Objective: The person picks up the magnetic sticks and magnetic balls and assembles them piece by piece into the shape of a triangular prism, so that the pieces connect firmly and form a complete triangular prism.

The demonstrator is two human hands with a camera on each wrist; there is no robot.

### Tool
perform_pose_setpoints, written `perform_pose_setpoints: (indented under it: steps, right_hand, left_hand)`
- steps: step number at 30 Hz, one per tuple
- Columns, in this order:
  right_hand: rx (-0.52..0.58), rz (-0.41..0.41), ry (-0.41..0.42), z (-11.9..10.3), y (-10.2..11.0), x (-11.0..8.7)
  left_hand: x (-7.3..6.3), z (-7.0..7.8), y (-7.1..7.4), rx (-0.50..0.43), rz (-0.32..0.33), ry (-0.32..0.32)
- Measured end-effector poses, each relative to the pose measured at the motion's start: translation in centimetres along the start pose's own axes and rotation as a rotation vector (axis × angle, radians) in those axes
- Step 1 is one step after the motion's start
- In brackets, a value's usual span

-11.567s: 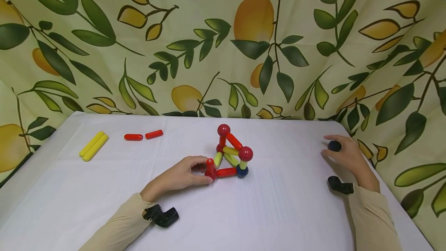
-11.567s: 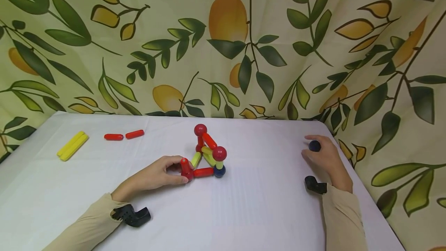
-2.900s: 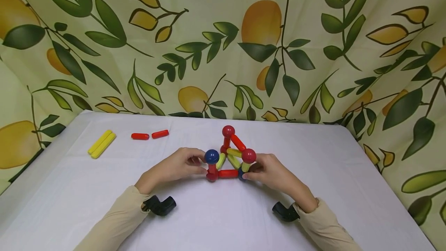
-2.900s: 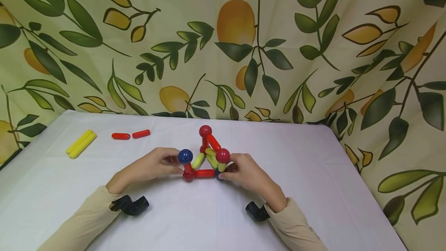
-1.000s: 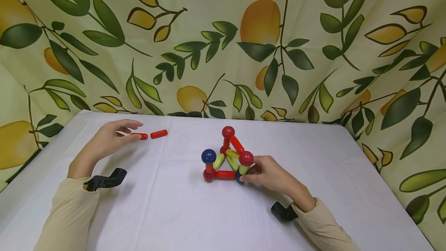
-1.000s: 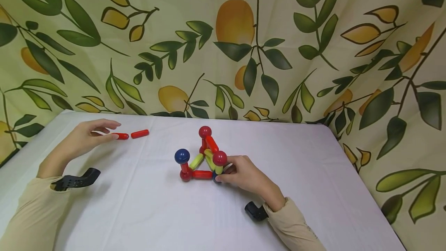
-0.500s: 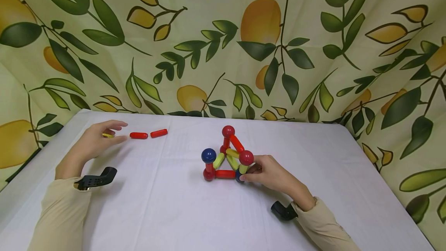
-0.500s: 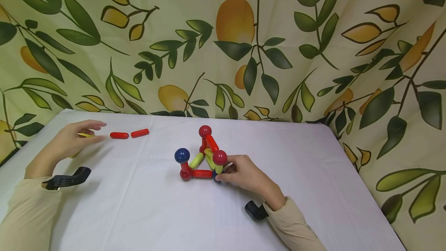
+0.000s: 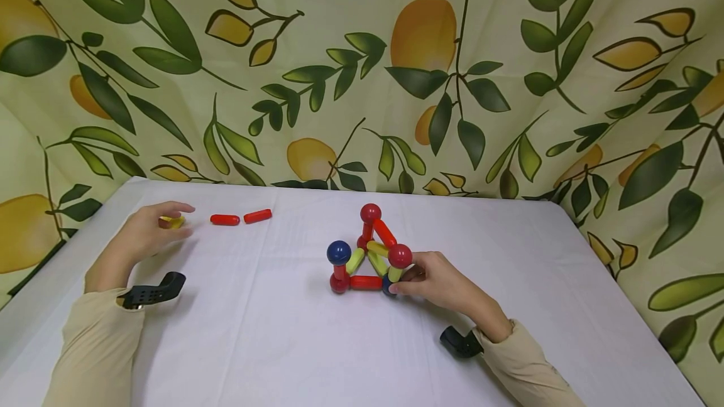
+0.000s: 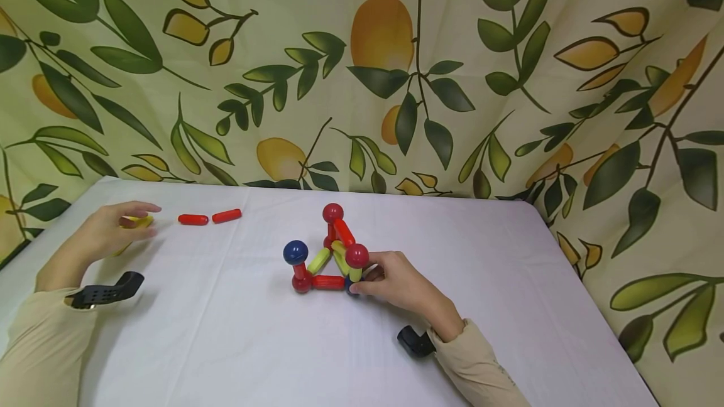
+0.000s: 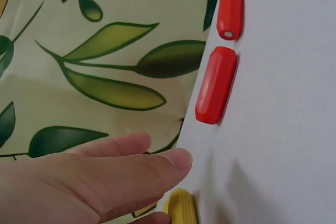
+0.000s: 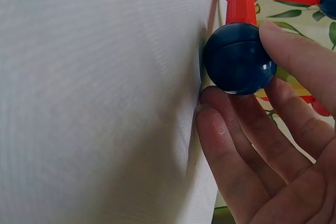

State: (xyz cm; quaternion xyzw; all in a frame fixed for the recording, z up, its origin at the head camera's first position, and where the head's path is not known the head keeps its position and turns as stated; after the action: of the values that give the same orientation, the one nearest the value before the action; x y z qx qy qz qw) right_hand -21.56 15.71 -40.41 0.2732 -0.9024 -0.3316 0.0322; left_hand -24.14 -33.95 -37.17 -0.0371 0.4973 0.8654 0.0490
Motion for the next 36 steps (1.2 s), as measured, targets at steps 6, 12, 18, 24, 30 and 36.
perform_pose_setpoints:
  steps: [6,12,18,24,30,36]
  right_hand:
    - [0.004,0.003,0.003,0.1,0.0,0.0]
    - [0.005,0.002,0.004,0.1,0.0,0.0]
    - [0.006,0.003,0.004,0.1,0.0,0.0]
    - [0.004,0.004,-0.001,0.2,-0.1,0.2]
    - [0.005,0.003,0.0,0.3,-0.1,0.2]
    - [0.006,0.001,0.001,0.3,-0.1,0.1]
  left_hand:
    - [0.2,-0.3,-0.2,-0.009,-0.015,0.032]
    - [0.6,-0.3,-0.9,-0.03,-0.003,0.071]
    - [0.8,0.0,-1.2,-0.07,-0.076,0.04]
    - [0.7,0.3,-1.5,-0.078,-0.118,0.007]
    - [0.7,0.5,-1.5,-0.005,-0.097,0.028]
    - [0.6,1.2,-1.2,0.031,-0.041,-0.032]
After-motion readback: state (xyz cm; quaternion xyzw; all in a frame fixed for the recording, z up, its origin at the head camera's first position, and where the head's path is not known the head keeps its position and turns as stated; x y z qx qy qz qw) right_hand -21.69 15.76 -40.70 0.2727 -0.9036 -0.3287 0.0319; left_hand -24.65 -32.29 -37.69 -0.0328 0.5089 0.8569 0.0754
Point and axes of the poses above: each hand's wrist, its own x-axis towards the middle knuckle, its own y-axis out of the back of the hand, z = x × y, the point moved 1 cm from there along x, towards the middle knuckle, and after that the axes turned 2 degrees about -z, right-handed, at the moved point
